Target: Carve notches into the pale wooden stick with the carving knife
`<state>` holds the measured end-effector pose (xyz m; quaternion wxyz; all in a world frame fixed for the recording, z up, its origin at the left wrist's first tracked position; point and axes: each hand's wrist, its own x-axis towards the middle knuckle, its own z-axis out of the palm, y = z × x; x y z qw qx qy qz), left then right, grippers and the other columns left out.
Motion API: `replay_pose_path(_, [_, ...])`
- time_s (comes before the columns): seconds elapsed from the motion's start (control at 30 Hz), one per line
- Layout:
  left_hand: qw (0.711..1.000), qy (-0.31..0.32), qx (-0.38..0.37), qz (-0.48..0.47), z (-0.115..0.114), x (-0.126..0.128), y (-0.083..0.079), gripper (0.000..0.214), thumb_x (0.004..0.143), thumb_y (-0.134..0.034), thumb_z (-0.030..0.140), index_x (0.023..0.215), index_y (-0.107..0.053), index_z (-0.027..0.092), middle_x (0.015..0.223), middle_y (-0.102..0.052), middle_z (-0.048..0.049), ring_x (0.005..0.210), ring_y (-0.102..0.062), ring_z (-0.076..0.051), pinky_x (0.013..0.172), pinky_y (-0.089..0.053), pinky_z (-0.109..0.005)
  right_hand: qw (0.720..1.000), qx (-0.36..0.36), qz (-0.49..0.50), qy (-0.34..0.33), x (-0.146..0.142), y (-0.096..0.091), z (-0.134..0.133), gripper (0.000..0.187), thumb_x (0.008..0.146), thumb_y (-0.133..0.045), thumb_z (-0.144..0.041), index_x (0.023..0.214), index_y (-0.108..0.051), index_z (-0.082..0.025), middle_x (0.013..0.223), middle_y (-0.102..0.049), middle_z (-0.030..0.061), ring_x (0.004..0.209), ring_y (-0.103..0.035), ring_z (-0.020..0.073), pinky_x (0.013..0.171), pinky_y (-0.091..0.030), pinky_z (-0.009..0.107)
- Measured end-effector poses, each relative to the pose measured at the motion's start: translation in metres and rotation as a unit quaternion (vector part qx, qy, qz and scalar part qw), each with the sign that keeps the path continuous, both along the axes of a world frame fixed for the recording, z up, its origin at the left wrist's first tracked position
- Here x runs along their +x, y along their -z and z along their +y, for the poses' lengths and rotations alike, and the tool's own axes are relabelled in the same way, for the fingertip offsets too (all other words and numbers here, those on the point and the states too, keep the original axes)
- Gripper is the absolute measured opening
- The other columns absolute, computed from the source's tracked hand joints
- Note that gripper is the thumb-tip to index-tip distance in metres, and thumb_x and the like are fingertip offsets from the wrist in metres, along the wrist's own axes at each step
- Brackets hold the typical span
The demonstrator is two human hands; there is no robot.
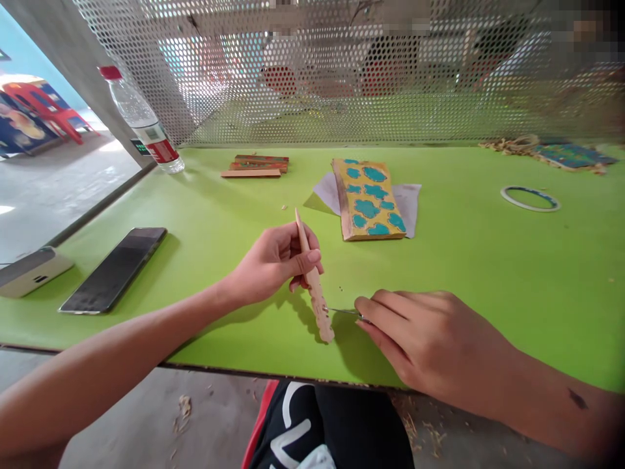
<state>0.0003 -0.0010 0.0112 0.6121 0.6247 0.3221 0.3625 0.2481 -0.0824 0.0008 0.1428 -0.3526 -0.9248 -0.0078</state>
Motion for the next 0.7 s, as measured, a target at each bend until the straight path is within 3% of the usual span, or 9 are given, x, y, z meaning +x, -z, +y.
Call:
replay_pose_path(0.3, [1.000,0.005,0.002,-0.009,0.002,-0.001,0.000,0.040,0.083,-0.083,0.042,0.086,-0.056,0.012,0.074,-0.071,-0.0044,0.054,-0.063,-0.009,0.043,-0.050,-0.017,0.998,0.053,0.024,0.007,-0.002,0.003,-0.001,0.016,0.098,-0.054,-0.013,0.107,-0.067,-0.015,0.089,-0.072,0.0056,0.065,-0.062,0.0196,0.057,-0.032,0.037])
replay_pose_path(0.53, [1.000,0.006,-0.002,-0.013,0.004,0.000,0.002,0.041,0.083,-0.083,0.043,0.087,-0.056,0.012,0.074,-0.070,-0.0042,0.055,-0.062,-0.009,0.044,-0.050,-0.017,0.995,-0.072,0.067,0.027,0.000,0.001,0.005,0.018,0.102,-0.052,-0.021,0.105,-0.069,-0.019,0.086,-0.073,0.0050,0.072,-0.068,0.0192,0.064,-0.041,0.032])
replay_pose_path(0.7, [1.000,0.010,0.000,-0.019,0.004,-0.001,0.004,0.039,0.085,-0.082,0.041,0.088,-0.056,0.012,0.075,-0.071,-0.0046,0.055,-0.062,-0.008,0.044,-0.050,-0.017,0.990,-0.114,0.078,0.019,0.000,0.000,0.009,0.016,0.101,-0.053,-0.019,0.102,-0.070,-0.019,0.084,-0.074,0.0056,0.071,-0.068,0.0187,0.066,-0.044,0.030])
